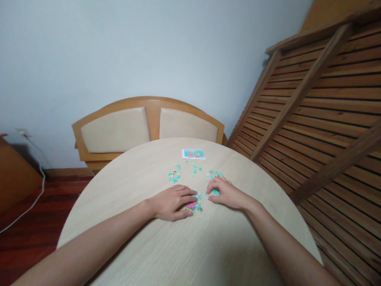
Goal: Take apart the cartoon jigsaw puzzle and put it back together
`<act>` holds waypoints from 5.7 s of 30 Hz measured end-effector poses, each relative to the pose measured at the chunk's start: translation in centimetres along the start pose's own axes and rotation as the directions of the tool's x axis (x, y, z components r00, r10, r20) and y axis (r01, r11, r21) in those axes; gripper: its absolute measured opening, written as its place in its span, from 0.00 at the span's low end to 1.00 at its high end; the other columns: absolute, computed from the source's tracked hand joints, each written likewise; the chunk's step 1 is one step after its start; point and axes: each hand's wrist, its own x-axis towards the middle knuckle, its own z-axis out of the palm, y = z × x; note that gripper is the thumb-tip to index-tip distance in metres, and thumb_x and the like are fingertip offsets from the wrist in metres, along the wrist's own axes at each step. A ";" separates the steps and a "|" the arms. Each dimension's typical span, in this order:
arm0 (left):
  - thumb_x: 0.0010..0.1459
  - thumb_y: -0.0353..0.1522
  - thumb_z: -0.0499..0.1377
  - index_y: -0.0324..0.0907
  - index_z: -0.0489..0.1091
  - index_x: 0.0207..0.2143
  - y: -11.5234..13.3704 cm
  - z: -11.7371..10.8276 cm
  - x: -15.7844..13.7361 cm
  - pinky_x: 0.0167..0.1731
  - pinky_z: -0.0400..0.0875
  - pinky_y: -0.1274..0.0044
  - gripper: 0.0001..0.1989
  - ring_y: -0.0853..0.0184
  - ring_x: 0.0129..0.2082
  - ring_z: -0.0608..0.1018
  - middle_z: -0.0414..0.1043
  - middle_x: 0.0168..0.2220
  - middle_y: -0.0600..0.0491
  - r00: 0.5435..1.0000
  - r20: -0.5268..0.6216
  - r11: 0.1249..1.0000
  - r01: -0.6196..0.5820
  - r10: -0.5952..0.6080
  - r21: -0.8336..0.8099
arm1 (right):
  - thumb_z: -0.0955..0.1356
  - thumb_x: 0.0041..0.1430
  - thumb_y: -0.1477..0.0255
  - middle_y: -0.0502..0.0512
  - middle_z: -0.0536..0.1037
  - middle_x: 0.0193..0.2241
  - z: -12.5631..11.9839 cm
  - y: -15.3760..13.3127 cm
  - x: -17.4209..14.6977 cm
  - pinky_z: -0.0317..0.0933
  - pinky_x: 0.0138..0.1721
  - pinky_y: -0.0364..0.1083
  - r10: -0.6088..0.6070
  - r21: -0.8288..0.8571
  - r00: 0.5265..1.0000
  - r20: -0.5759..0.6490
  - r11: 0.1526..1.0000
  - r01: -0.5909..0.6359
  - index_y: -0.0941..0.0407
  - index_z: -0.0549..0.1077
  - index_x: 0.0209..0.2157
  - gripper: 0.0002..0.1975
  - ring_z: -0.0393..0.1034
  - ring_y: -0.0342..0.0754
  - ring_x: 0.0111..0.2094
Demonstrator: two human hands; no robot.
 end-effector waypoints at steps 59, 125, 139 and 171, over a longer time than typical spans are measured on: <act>0.66 0.37 0.54 0.41 0.67 0.58 -1.5 1.2 -0.7 0.62 0.61 0.60 0.20 0.54 0.63 0.67 0.66 0.62 0.42 0.978 -0.098 0.982 0.189 -0.186 0.024 | 0.73 0.58 0.67 0.52 0.75 0.41 1.9 -4.3 1.0 0.56 0.54 0.53 -0.244 -0.063 0.967 -0.071 0.969 0.240 0.52 0.74 0.38 0.08 0.66 0.53 0.49; 0.61 0.30 0.55 0.42 0.68 0.58 -1.2 0.8 -0.3 0.60 0.64 0.63 0.23 0.55 0.58 0.70 0.67 0.59 0.43 0.999 -0.042 0.999 0.021 -0.022 -0.032 | 0.65 0.65 0.68 0.57 0.80 0.47 1.9 6.0 2.2 0.61 0.55 0.55 -0.033 -0.118 0.941 -0.337 0.993 -0.008 0.52 0.77 0.46 0.12 0.70 0.55 0.51; 0.61 0.31 0.55 0.43 0.67 0.58 -1.1 0.7 -0.3 0.59 0.65 0.63 0.22 0.54 0.58 0.70 0.67 0.60 0.44 0.999 -0.049 0.999 -0.011 0.009 -0.038 | 0.70 0.54 0.74 0.55 0.78 0.39 1.3 4.4 2.0 0.65 0.48 0.49 0.054 0.139 0.941 -0.334 0.990 -0.008 0.57 0.70 0.51 0.22 0.73 0.50 0.41; 0.62 0.34 0.57 0.46 0.67 0.59 -1.1 0.8 -0.4 0.58 0.65 0.64 0.22 0.54 0.56 0.72 0.68 0.59 0.44 0.998 -0.045 0.999 -0.036 0.034 -0.041 | 0.68 0.61 0.70 0.58 0.82 0.41 1.0 1.7 1.2 0.64 0.49 0.50 0.062 -0.171 0.969 -0.237 0.980 -0.104 0.54 0.81 0.41 0.10 0.74 0.54 0.45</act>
